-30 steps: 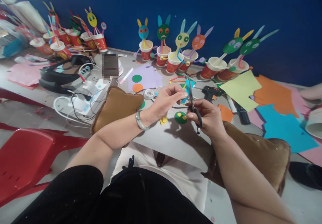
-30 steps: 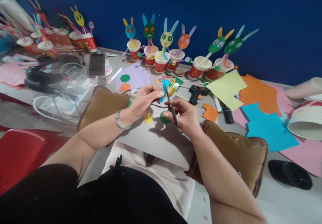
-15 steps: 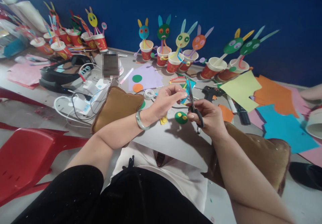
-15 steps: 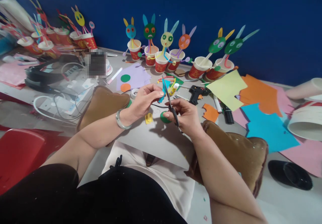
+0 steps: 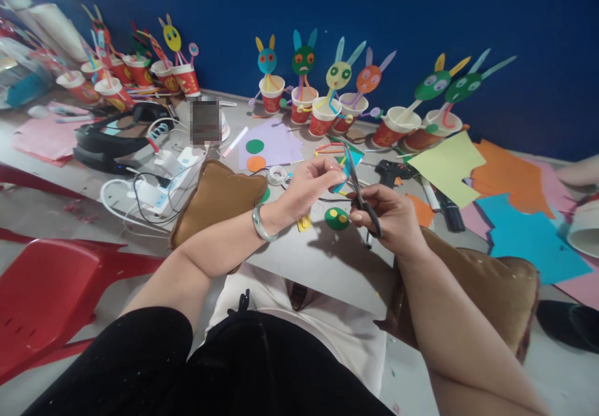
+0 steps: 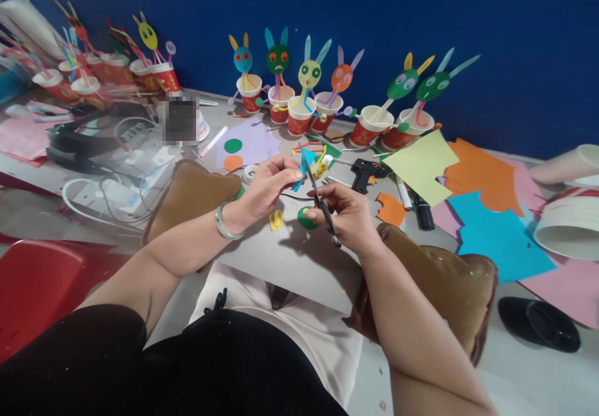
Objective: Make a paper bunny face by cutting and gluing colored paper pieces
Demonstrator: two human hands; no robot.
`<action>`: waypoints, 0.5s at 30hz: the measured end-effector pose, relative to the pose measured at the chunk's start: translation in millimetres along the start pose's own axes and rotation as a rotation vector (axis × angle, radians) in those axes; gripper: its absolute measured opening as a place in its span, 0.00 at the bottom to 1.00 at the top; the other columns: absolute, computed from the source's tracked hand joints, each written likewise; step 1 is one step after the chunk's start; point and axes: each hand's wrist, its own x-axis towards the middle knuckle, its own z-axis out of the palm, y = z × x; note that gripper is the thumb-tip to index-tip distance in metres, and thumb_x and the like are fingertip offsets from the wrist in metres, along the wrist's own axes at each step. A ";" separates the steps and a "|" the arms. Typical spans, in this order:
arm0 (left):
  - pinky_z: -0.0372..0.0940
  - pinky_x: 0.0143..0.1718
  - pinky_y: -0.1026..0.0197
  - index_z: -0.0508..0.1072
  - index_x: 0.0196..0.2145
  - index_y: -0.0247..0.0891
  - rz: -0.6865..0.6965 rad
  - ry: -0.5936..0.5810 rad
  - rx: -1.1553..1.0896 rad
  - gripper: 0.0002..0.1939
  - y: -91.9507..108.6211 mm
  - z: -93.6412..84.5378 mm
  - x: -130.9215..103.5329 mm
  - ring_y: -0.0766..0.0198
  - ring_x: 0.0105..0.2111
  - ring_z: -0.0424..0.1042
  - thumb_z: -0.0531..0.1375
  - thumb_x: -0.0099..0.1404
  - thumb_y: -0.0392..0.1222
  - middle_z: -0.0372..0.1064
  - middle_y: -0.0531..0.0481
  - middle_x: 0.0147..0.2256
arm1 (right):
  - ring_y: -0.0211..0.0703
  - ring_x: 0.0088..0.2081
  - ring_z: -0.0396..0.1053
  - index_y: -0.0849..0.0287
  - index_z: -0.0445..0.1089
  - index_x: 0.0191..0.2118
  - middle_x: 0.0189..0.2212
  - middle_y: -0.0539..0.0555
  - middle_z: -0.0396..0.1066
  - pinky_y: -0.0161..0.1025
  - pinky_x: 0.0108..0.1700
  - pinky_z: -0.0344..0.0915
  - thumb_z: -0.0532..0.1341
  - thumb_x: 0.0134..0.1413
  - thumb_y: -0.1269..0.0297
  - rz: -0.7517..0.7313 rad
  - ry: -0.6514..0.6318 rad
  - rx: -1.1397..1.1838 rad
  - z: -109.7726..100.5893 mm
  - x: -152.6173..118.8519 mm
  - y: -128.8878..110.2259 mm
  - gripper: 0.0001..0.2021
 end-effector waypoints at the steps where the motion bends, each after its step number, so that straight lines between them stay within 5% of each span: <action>1: 0.61 0.35 0.62 0.66 0.24 0.40 -0.005 0.003 0.004 0.23 0.2 0.0 -0.1 0.71 0.28 0.59 0.75 0.56 0.53 0.63 0.58 0.26 | 0.35 0.21 0.62 0.56 0.76 0.30 0.20 0.46 0.69 0.34 0.20 0.62 0.87 0.25 0.44 0.002 -0.001 0.000 0.3 0.1 -0.3 0.30; 15: 0.58 0.34 0.62 0.66 0.24 0.40 0.050 -0.033 -0.019 0.23 -4.4 -2.8 2.5 0.72 0.28 0.58 0.75 0.56 0.53 0.62 0.58 0.26 | 0.35 0.20 0.63 0.57 0.78 0.31 0.18 0.46 0.68 0.33 0.21 0.61 0.87 0.23 0.45 0.038 -0.021 0.016 -3.2 -0.3 -2.7 0.30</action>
